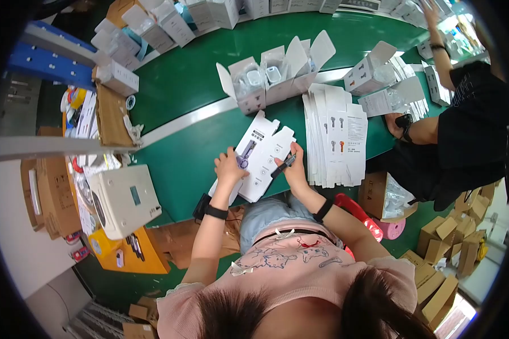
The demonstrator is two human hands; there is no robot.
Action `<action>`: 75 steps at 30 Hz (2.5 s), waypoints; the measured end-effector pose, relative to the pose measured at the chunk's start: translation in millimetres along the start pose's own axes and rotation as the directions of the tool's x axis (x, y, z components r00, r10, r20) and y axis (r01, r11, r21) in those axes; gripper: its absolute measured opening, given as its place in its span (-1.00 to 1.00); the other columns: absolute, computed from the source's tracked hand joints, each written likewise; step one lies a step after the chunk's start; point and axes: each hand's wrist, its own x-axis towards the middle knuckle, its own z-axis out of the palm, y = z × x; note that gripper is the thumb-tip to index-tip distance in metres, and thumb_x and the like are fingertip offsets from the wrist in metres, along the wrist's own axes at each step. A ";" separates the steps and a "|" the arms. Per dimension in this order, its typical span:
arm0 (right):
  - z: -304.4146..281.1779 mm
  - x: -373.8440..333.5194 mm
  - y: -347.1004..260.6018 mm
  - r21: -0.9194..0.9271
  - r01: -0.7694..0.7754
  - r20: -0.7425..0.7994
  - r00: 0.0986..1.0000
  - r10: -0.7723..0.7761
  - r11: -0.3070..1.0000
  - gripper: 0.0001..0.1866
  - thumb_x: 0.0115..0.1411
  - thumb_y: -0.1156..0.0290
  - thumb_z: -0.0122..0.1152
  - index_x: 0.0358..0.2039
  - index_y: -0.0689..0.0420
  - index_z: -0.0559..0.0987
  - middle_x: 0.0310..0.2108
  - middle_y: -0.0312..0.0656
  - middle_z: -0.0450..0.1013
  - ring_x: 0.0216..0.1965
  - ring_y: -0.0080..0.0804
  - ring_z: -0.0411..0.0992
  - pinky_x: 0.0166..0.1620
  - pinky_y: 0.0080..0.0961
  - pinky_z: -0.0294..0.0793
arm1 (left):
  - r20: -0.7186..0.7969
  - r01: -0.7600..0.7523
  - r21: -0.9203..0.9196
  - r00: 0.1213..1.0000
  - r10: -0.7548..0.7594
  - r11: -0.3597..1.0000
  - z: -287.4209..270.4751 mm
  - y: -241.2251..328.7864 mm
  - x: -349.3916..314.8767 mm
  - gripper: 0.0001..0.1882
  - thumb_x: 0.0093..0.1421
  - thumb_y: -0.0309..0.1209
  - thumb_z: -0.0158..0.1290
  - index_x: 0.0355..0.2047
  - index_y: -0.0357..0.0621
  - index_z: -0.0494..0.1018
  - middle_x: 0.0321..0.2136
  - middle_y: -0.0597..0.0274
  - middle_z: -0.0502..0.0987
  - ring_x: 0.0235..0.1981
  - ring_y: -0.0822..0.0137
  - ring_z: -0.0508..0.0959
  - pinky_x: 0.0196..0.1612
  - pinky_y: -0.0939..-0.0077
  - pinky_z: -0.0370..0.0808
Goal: Marking individual white cardboard packaging components with a marker and sorting them into stacks.
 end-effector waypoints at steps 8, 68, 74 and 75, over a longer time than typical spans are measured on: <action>-10.8 -0.7 -13.9 0.435 -0.100 -0.067 0.988 0.142 0.895 -0.44 0.04 0.44 0.11 -0.02 0.22 0.06 0.06 0.05 0.07 0.09 -0.26 0.07 0.05 -0.43 0.14 | -0.101 -0.090 -0.249 0.993 0.067 0.964 14.7 -9.3 -26.0 -0.36 -0.46 -0.37 0.31 -0.29 -0.19 0.29 -0.35 0.00 0.37 -0.22 -0.05 0.35 -0.22 0.29 0.34; 91.4 32.6 4.7 -0.244 0.380 0.180 0.922 -0.344 0.892 -0.83 -0.06 0.50 0.18 -0.66 0.19 0.37 -0.81 -0.39 0.26 -0.75 -0.76 0.12 -0.66 -0.73 0.07 | -0.200 -0.153 -0.464 0.978 0.065 0.872 53.7 -61.5 -66.6 -0.50 -0.23 -0.43 0.22 -0.30 -0.32 0.24 -0.67 0.05 0.40 -0.63 0.14 0.45 -0.55 0.39 0.36; 91.2 34.0 6.4 -0.313 0.416 0.175 0.909 -0.378 0.854 -0.85 -0.05 0.51 0.16 -0.65 0.19 0.37 -0.80 -0.38 0.27 -0.74 -0.74 0.15 -0.66 -0.73 0.09 | -0.191 -0.120 -0.533 0.981 0.019 0.837 52.1 -60.5 -67.4 -0.48 -0.23 -0.43 0.22 -0.27 -0.32 0.24 -0.74 0.10 0.38 -0.68 0.17 0.44 -0.59 0.42 0.34; 91.6 34.6 7.2 -0.313 0.415 0.176 0.909 -0.377 0.854 -0.85 -0.05 0.51 0.16 -0.65 0.19 0.37 -0.80 -0.38 0.27 -0.74 -0.74 0.15 -0.66 -0.73 0.09 | -0.183 -0.118 -0.540 0.983 0.021 0.834 52.1 -60.3 -67.3 -0.48 -0.23 -0.43 0.22 -0.26 -0.32 0.24 -0.74 0.10 0.38 -0.68 0.18 0.44 -0.59 0.43 0.34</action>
